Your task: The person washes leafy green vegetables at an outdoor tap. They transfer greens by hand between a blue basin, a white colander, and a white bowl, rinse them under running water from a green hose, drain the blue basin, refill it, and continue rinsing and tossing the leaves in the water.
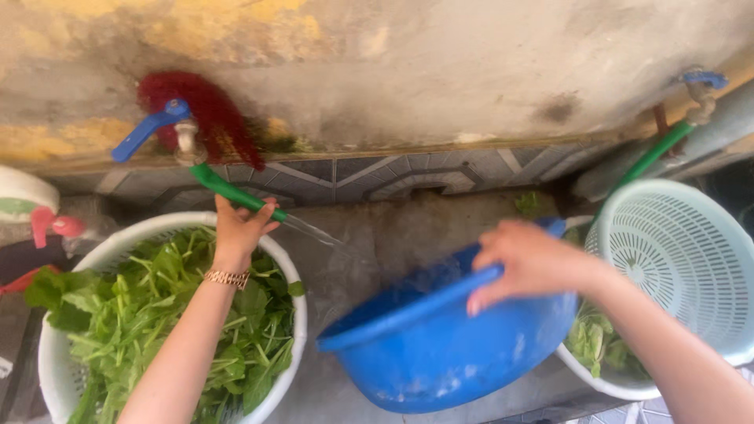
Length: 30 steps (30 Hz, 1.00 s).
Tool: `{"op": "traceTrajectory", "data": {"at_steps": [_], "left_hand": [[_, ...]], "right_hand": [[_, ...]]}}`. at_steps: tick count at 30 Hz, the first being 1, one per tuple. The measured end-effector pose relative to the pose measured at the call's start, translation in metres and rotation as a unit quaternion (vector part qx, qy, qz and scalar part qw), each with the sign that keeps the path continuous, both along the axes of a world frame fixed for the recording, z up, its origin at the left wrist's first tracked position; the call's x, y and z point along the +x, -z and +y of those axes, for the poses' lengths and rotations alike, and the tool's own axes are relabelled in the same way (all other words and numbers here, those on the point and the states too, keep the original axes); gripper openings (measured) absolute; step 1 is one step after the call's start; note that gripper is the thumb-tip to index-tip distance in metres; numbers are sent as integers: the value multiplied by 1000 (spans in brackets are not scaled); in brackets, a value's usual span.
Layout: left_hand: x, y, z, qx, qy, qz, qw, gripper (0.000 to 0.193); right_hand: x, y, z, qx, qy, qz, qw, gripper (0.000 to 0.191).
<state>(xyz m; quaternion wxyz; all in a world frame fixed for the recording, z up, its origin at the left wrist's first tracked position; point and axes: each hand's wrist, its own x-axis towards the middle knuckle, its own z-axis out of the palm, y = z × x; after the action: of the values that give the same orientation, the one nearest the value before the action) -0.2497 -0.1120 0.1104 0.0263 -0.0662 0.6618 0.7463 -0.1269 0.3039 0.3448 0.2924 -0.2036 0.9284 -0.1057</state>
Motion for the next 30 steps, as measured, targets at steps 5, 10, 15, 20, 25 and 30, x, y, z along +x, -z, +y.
{"op": "traceTrajectory", "data": {"at_steps": [5,10,15,20,25,30], "left_hand": [[-5,-2,2,-3,-3,-29,1000,75],[-6,-9,3,-18,-1,-39,999,68],[-5,-10,2,-27,-2,-42,999,69],[-3,-7,2,4,1,-39,999,64],[1,-2,5,50,-3,-12,999,68],[3,-1,9,68,3,-6,998,71]], "right_hand": [[-50,-5,-24,-38,48,-137,989,52],[-77,-1,-61,-32,-25,-249,968,60],[-79,-25,-74,0,-15,-181,983,50],[8,12,-46,47,-175,-7,983,59],[146,153,25,49,-251,25,967,21],[205,291,70,-82,-191,18,978,47]]}}
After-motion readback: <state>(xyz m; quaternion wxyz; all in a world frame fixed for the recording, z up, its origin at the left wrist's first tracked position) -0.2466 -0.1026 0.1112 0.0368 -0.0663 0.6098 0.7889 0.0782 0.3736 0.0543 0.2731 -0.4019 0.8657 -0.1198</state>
